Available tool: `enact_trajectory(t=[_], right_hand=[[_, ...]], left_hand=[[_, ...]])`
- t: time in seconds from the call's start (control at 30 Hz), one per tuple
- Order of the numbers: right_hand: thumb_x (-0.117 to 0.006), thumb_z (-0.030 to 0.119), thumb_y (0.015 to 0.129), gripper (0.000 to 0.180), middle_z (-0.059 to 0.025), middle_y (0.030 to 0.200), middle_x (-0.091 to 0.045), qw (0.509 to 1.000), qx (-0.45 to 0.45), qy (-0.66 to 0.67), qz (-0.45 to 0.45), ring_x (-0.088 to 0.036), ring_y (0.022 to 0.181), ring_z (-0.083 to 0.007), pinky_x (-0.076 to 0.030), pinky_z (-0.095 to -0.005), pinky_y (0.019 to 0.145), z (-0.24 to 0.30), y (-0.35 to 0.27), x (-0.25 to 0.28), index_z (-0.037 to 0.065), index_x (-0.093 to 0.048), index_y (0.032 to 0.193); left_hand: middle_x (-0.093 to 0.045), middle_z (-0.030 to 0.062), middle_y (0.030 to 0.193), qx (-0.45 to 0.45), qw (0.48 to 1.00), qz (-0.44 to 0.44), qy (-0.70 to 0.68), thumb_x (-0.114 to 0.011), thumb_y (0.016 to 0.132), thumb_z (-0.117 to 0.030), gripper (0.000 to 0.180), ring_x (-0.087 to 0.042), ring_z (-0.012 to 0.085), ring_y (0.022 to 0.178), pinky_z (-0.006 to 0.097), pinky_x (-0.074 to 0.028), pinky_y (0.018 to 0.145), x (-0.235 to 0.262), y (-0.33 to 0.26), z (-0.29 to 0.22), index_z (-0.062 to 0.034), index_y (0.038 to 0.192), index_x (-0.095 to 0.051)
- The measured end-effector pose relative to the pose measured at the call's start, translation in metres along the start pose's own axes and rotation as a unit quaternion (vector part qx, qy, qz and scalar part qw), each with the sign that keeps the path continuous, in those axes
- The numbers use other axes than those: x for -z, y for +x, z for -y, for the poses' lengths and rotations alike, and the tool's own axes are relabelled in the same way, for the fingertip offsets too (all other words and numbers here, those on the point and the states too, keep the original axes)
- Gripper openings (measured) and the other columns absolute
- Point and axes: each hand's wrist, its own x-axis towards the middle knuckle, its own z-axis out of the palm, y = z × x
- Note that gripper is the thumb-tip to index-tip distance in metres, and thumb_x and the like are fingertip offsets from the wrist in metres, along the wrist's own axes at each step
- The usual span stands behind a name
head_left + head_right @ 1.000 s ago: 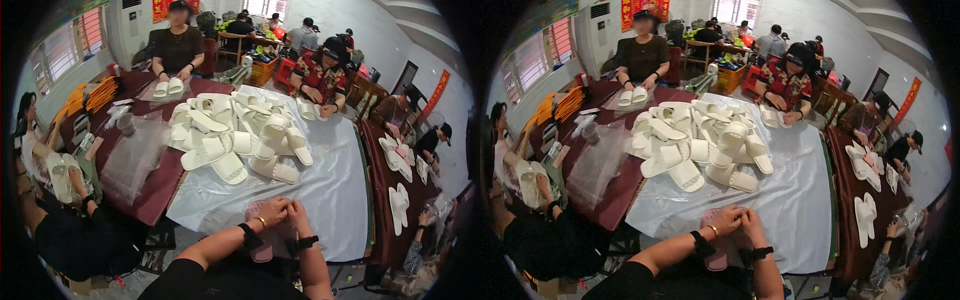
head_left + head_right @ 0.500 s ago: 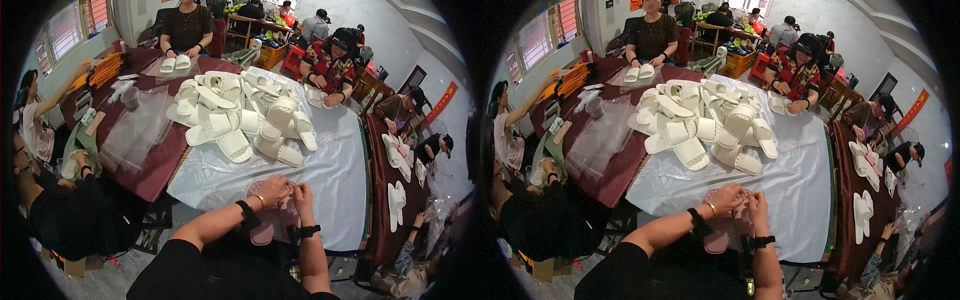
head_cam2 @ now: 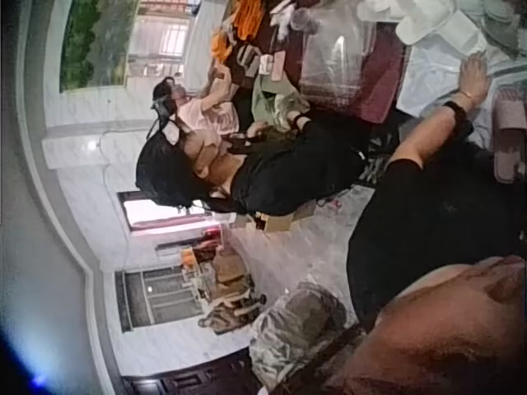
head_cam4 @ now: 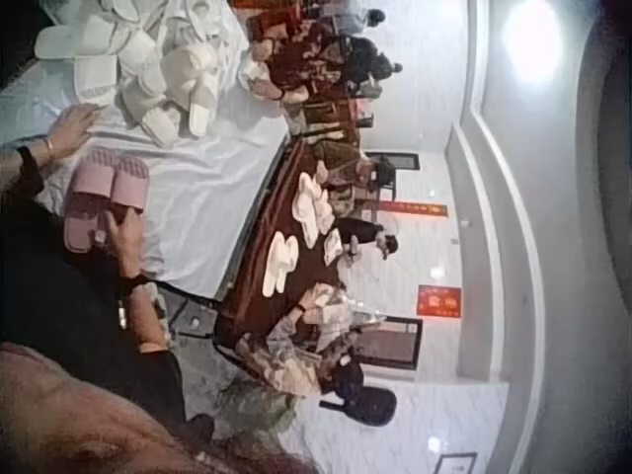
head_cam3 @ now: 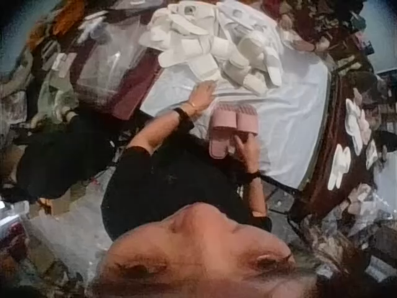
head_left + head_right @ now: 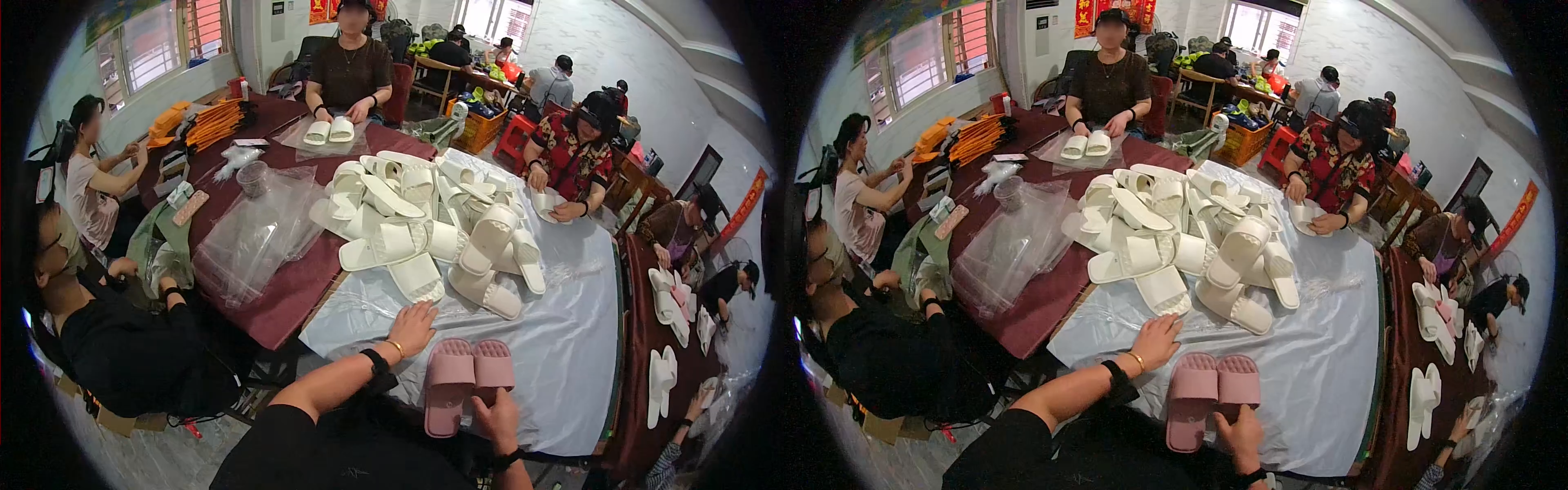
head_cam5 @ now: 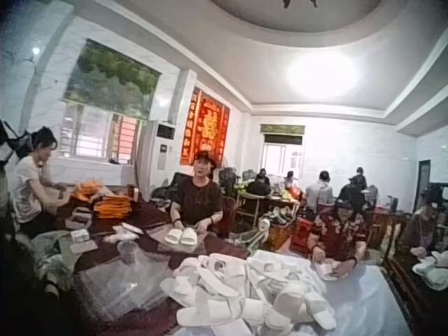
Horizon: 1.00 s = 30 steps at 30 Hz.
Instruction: Manually assemble and check white and pink sandals at a factory workbench.
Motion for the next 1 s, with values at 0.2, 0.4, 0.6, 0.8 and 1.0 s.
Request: enact_trajectory(t=[0.2, 0.4, 0.6, 0.8, 1.0], right_hand=[[-0.068, 0.038, 0.075, 0.043, -0.0208, 0.085, -0.060, 0.997, -0.027, -0.064, -0.031, -0.059, 0.076, -0.0401, -0.047, -0.0476, 0.064, 0.018, 0.025, -0.024, 0.001, -0.054, 0.092], [-0.064, 0.025, 0.077, 0.024, -0.0209, 0.077, -0.062, 0.998, -0.005, 0.034, -0.049, -0.057, 0.066, -0.0430, -0.046, -0.0482, 0.061, 0.030, 0.034, -0.029, 0.002, -0.057, 0.080], [-0.063, 0.017, 0.076, 0.017, -0.0195, 0.080, -0.061, 0.994, -0.005, 0.043, -0.103, -0.058, 0.073, -0.0394, -0.045, -0.0471, 0.063, 0.028, 0.035, -0.027, 0.002, -0.059, 0.083], [-0.063, 0.016, 0.075, 0.018, -0.0171, 0.081, -0.059, 0.998, 0.014, -0.006, -0.056, -0.057, 0.075, -0.0382, -0.046, -0.0460, 0.065, 0.023, 0.036, -0.023, 0.005, -0.061, 0.088], [-0.063, 0.017, 0.075, 0.014, -0.0170, 0.075, -0.058, 0.998, 0.032, -0.006, -0.048, -0.057, 0.074, -0.0375, -0.045, -0.0464, 0.064, 0.017, 0.033, -0.026, 0.005, -0.060, 0.082]], left_hand=[[-0.039, 0.0145, 0.140, -0.001, 1.000, 0.003, 0.026, -0.051, 0.088, -0.026, 0.045, -0.035, 0.0289, 0.131, 0.046, -0.027, 0.106, 0.002, -0.003, -0.003, -0.0056, 0.128, -0.049], [-0.046, 0.0149, 0.134, -0.009, 0.999, -0.051, 0.019, -0.054, 0.086, -0.023, 0.041, -0.042, 0.0277, 0.124, 0.043, -0.031, 0.103, 0.004, -0.005, -0.004, -0.0037, 0.122, -0.053], [-0.057, 0.0121, 0.114, -0.011, 0.996, -0.081, -0.026, -0.055, 0.082, -0.016, 0.038, -0.051, 0.0273, 0.108, 0.040, -0.037, 0.096, 0.003, -0.004, -0.003, -0.0029, 0.118, -0.055], [-0.059, 0.0099, 0.104, -0.027, 0.995, -0.090, -0.022, -0.057, 0.080, -0.010, 0.032, -0.054, 0.0275, 0.099, 0.040, -0.039, 0.089, 0.001, -0.008, 0.001, -0.0056, 0.111, -0.059], [-0.061, 0.0080, 0.099, -0.042, 0.994, -0.091, -0.051, -0.057, 0.078, -0.008, 0.027, -0.055, 0.0262, 0.094, 0.039, -0.041, 0.085, -0.006, -0.009, 0.003, -0.0080, 0.105, -0.063]])
